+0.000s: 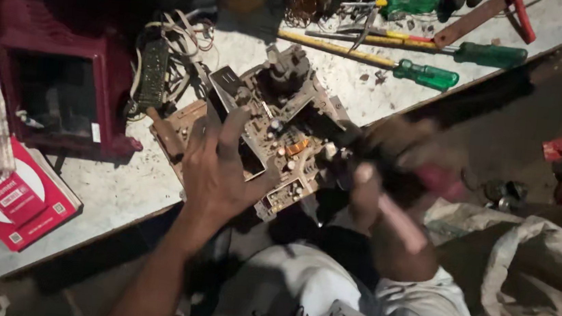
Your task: The person disassembles electronic components by hand and using tools, including removing a metal plate and prying at a circuit board.
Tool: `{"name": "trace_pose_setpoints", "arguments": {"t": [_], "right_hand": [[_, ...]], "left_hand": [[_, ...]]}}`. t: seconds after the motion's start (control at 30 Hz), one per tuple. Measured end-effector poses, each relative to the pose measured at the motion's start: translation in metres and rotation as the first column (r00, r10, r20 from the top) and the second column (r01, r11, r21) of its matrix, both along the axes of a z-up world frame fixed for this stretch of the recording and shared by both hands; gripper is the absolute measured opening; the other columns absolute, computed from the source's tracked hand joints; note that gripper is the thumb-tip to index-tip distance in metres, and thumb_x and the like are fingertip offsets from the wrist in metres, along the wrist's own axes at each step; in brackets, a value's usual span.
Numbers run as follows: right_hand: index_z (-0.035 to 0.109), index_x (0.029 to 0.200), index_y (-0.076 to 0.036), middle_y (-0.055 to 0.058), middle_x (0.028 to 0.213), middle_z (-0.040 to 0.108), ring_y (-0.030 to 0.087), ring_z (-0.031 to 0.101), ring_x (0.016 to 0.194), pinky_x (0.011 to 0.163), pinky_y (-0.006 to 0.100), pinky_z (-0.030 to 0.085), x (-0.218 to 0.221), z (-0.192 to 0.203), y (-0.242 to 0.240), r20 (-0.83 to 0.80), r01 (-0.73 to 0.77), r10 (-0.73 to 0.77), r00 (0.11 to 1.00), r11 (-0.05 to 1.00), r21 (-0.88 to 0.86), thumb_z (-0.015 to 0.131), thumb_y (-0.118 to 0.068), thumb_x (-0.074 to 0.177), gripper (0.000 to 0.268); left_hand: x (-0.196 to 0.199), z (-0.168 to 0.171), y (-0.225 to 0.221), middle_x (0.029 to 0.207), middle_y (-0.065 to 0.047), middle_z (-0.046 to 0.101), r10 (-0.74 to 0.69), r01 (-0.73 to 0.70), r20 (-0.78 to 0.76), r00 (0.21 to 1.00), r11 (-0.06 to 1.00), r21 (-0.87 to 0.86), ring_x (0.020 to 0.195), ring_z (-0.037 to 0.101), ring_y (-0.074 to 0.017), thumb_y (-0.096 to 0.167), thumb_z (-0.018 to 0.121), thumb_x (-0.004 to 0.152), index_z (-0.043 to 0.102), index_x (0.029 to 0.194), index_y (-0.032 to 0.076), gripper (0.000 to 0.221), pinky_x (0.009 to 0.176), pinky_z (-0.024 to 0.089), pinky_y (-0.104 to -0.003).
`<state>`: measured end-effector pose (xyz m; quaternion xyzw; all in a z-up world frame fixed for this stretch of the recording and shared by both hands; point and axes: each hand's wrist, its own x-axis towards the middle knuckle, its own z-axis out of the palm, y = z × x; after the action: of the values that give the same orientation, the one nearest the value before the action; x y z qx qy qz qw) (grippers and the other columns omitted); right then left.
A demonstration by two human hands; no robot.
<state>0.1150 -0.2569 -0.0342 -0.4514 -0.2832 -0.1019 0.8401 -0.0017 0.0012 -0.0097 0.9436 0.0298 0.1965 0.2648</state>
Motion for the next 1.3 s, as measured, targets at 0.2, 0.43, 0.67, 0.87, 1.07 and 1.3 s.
{"name": "trace_pose_setpoints", "arguments": {"t": [0.2, 0.43, 0.67, 0.87, 1.07, 1.3], "right_hand": [[0.053, 0.119, -0.004, 0.014, 0.089, 0.046, 0.025, 0.051, 0.074, 0.068, 0.047, 0.050, 0.068, 0.018, -0.016, -0.142, -0.414, 0.429, 0.892, 0.901, 0.127, 0.060, -0.031, 0.101, 0.034], [0.047, 0.124, -0.008, 0.003, 0.085, 0.042, 0.014, 0.038, 0.066, 0.060, 0.029, 0.038, 0.062, 0.040, 0.005, -0.320, -0.178, 0.206, 0.925, 0.977, 0.116, 0.054, 0.000, 0.094, 0.031], [0.049, 0.123, -0.004, 0.006, 0.086, 0.045, 0.015, 0.041, 0.065, 0.060, 0.031, 0.040, 0.089, 0.057, -0.017, -0.255, -0.100, 0.121, 0.959, 0.990, 0.095, 0.056, -0.002, 0.095, 0.029], [0.049, 0.127, 0.000, 0.012, 0.096, 0.053, 0.021, 0.054, 0.080, 0.071, 0.032, 0.047, 0.090, 0.068, -0.091, -0.297, 0.306, -0.235, 0.925, 0.927, 0.219, 0.058, -0.007, 0.100, 0.030], [0.063, 0.115, 0.001, 0.015, 0.105, 0.067, 0.024, 0.069, 0.091, 0.076, 0.033, 0.059, 0.127, 0.084, -0.114, -0.251, 0.543, -0.509, 0.823, 0.835, 0.090, 0.061, -0.011, 0.087, 0.030], [0.067, 0.088, -0.001, 0.013, 0.070, 0.064, 0.022, 0.061, 0.053, 0.049, 0.035, 0.048, 0.218, 0.088, -0.047, -0.202, 0.166, -0.197, 0.959, 0.973, -0.159, 0.060, -0.015, 0.098, 0.018]], "left_hand": [[0.004, 0.005, -0.002, 0.126, -0.037, 0.057, 0.004, -0.005, 0.079, 0.997, 1.000, 0.021, 0.110, 0.059, -0.0566, 0.043, 0.080, 0.085, 0.035, 0.152, 0.015, 0.086, 0.092, 0.053, -0.063], [0.004, 0.007, 0.007, 0.105, -0.026, 0.061, -0.054, 0.055, 0.060, 0.997, 0.998, -0.015, 0.103, 0.063, -0.0518, 0.040, 0.080, 0.084, 0.034, 0.151, 0.018, 0.084, 0.095, 0.052, -0.065], [0.008, 0.011, 0.005, 0.102, -0.023, 0.059, -0.055, 0.050, 0.161, 0.985, 0.998, 0.038, 0.095, 0.063, -0.0446, 0.038, 0.080, 0.079, 0.036, 0.146, 0.018, 0.083, 0.106, 0.032, -0.081], [0.008, 0.018, 0.005, 0.108, -0.028, 0.061, -0.055, 0.056, 0.089, 0.994, 0.998, -0.009, 0.101, 0.061, -0.0525, 0.040, 0.082, 0.078, 0.040, 0.145, 0.017, 0.083, 0.093, 0.049, -0.060], [0.009, 0.016, 0.004, 0.113, -0.028, 0.061, -0.062, 0.055, 0.121, 0.991, 0.997, 0.061, 0.106, 0.060, -0.0544, 0.037, 0.081, 0.079, 0.036, 0.147, 0.013, 0.084, 0.102, 0.046, -0.066], [0.009, 0.019, 0.003, 0.126, -0.034, 0.058, -0.071, 0.071, 0.152, 0.986, 0.997, 0.005, 0.106, 0.060, -0.0550, 0.035, 0.082, 0.077, 0.036, 0.148, 0.014, 0.087, 0.102, 0.046, -0.064]]}}
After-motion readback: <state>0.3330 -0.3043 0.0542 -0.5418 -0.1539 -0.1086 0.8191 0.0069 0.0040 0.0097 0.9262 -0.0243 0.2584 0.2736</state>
